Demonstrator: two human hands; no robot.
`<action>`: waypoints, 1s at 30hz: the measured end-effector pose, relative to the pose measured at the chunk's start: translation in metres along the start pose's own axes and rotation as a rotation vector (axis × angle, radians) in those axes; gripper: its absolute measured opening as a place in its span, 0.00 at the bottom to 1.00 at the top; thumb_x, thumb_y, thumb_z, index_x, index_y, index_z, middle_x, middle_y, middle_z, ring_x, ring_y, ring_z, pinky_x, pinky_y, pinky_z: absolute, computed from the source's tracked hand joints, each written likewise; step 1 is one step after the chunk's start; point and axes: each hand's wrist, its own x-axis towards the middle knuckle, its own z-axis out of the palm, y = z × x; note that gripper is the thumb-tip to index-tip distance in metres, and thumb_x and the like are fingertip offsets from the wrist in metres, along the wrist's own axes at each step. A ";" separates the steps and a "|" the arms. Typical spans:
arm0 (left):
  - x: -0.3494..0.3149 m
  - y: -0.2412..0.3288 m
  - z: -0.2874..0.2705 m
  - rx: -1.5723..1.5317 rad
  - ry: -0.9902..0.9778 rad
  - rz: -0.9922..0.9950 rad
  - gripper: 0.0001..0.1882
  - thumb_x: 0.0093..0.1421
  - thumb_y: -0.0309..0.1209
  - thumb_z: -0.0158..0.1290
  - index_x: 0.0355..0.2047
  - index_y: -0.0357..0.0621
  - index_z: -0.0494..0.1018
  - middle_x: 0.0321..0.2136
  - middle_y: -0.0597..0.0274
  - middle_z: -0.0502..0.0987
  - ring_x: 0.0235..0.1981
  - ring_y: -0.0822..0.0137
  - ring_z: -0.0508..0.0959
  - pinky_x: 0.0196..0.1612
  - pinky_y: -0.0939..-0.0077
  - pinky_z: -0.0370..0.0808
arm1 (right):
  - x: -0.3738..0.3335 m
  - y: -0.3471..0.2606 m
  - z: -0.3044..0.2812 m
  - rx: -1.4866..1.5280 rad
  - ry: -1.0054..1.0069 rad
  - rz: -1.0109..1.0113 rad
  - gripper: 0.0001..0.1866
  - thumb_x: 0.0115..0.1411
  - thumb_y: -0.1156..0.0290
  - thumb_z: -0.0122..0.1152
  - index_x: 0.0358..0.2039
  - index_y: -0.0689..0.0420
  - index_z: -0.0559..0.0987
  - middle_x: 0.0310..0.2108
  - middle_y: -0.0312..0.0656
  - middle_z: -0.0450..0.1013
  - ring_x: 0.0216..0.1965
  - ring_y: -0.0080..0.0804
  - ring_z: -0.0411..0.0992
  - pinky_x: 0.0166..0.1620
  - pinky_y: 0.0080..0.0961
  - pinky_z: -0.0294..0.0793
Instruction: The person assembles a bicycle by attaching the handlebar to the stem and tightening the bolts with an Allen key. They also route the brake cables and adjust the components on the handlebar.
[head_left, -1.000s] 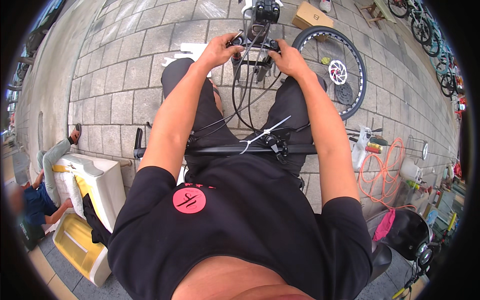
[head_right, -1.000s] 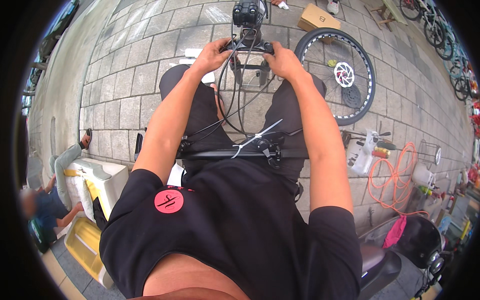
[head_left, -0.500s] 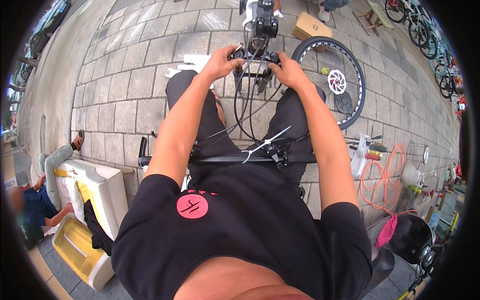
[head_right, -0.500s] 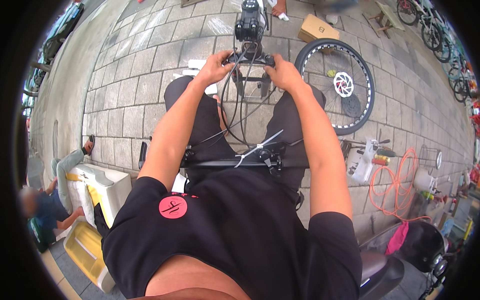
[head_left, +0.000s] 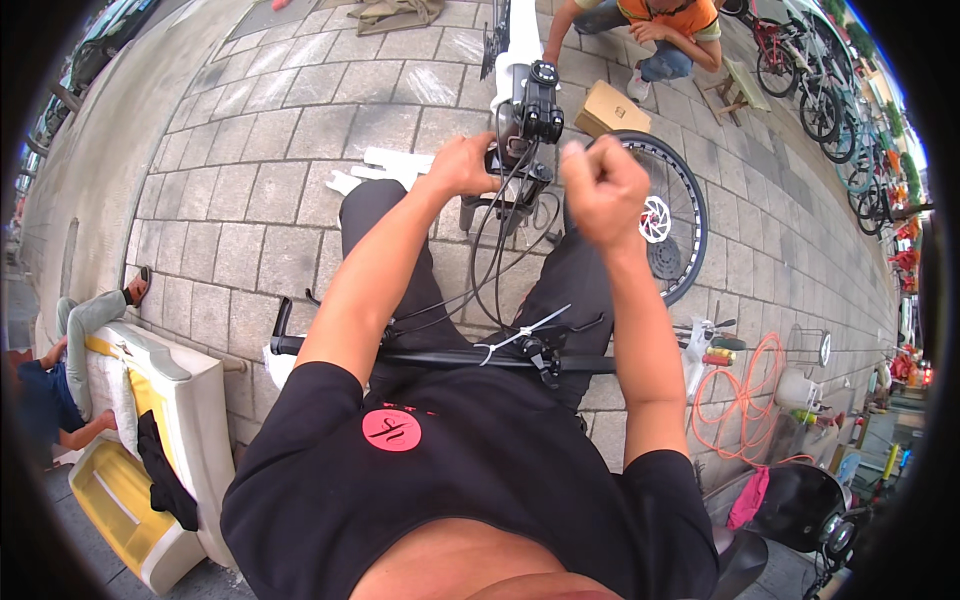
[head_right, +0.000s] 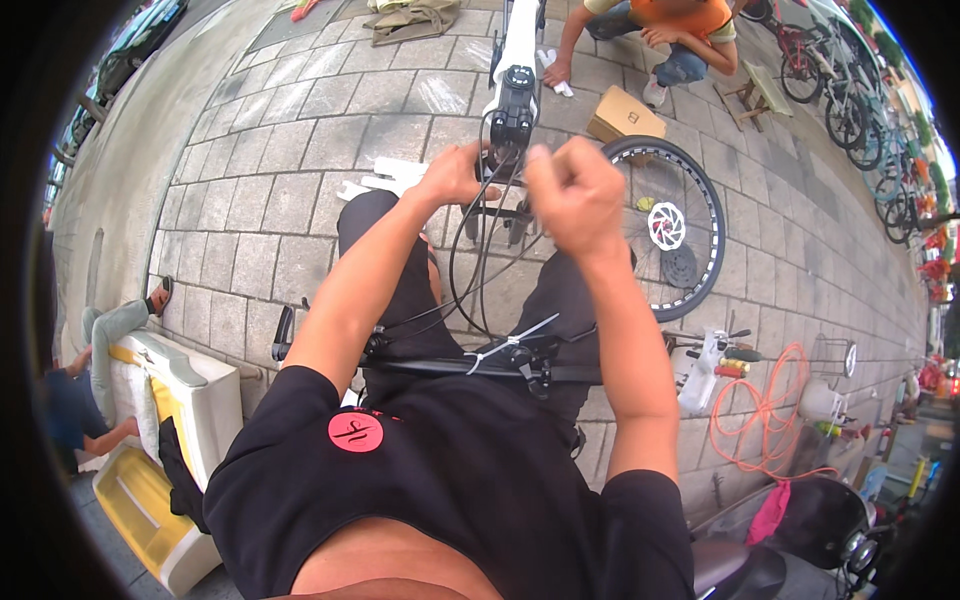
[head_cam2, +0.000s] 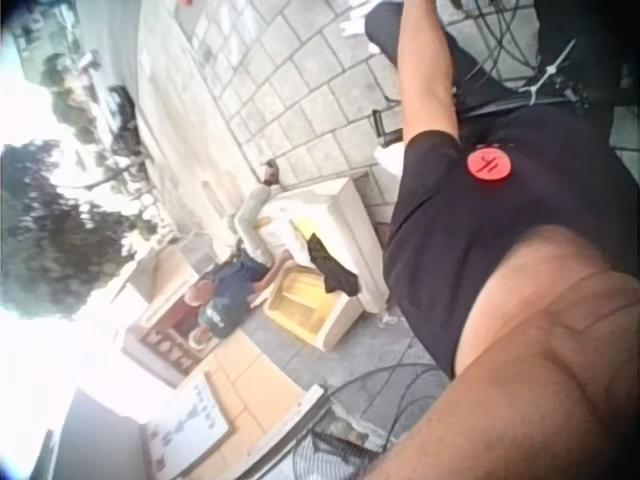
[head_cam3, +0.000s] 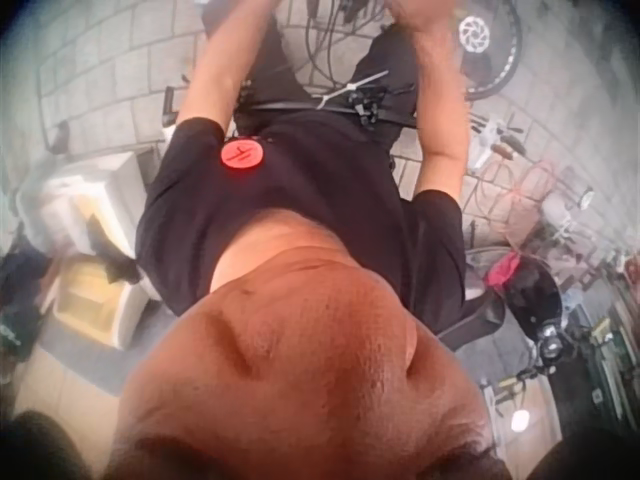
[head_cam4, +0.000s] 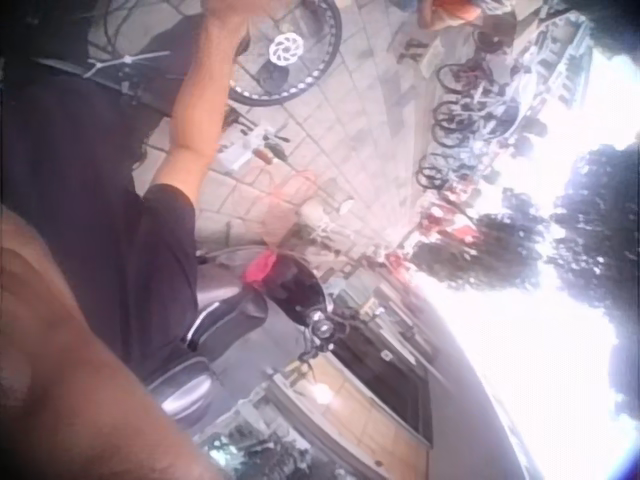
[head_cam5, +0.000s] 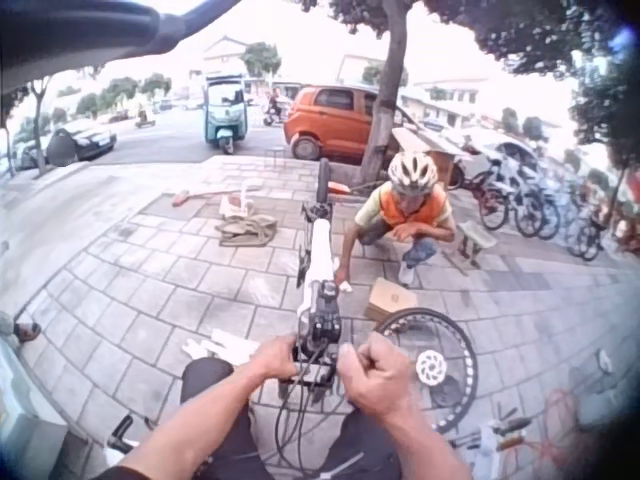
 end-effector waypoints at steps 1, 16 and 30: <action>0.004 0.002 0.004 0.036 0.002 -0.017 0.42 0.43 0.51 0.69 0.56 0.43 0.73 0.42 0.43 0.83 0.41 0.41 0.81 0.52 0.52 0.77 | -0.001 -0.017 0.005 0.000 -0.047 -0.101 0.19 0.57 0.71 0.71 0.17 0.56 0.68 0.15 0.36 0.69 0.15 0.24 0.65 0.22 0.28 0.65; 0.015 0.019 0.025 0.039 0.021 -0.082 0.19 0.51 0.42 0.60 0.36 0.40 0.77 0.32 0.40 0.82 0.37 0.41 0.83 0.39 0.50 0.80 | 0.040 -0.116 0.098 -0.389 -0.496 -0.402 0.13 0.58 0.62 0.60 0.23 0.57 0.79 0.21 0.46 0.78 0.24 0.46 0.80 0.29 0.45 0.79; 0.015 0.014 0.019 0.059 0.069 -0.113 0.10 0.51 0.34 0.56 0.26 0.40 0.81 0.26 0.41 0.81 0.33 0.39 0.83 0.36 0.50 0.79 | 0.050 -0.090 0.108 -0.600 -0.646 -0.058 0.10 0.54 0.65 0.62 0.29 0.58 0.86 0.30 0.49 0.83 0.31 0.44 0.84 0.34 0.39 0.84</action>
